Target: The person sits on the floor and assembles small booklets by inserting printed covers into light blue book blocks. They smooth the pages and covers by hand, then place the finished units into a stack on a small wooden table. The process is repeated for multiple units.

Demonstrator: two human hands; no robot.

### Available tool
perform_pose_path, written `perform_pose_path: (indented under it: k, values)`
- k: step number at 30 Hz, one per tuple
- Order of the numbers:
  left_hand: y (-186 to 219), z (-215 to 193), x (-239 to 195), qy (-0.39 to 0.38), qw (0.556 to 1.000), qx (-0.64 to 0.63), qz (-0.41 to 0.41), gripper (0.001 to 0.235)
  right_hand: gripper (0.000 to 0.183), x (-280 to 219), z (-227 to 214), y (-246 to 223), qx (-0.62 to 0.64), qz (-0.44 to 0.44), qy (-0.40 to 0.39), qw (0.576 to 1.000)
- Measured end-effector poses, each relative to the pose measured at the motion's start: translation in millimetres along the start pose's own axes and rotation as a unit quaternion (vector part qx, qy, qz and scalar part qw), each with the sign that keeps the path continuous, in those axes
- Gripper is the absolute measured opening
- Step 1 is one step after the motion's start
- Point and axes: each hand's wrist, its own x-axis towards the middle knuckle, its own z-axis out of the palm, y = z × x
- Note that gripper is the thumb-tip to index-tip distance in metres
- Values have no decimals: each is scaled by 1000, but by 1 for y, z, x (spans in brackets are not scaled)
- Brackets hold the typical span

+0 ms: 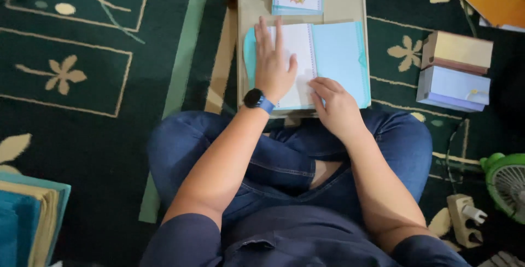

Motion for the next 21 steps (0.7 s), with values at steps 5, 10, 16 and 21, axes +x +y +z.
perform_pose_path:
  k: [5, 10, 16, 21]
  values:
    - [11, 3, -6, -57, 989, 132, 17, 59, 34, 16, 9, 15, 5, -31, 5, 1000]
    - [15, 2, -6, -71, 988, 134, 11, 58, 43, 49, 23, 23, -47, -109, 17, 993]
    - [10, 9, -9, -81, 989, 128, 5, 58, 49, 53, 45, 48, -143, -74, -16, 987]
    - [11, 17, -9, -83, 989, 119, 9, 62, 57, 35, 41, 36, -167, -60, -32, 984]
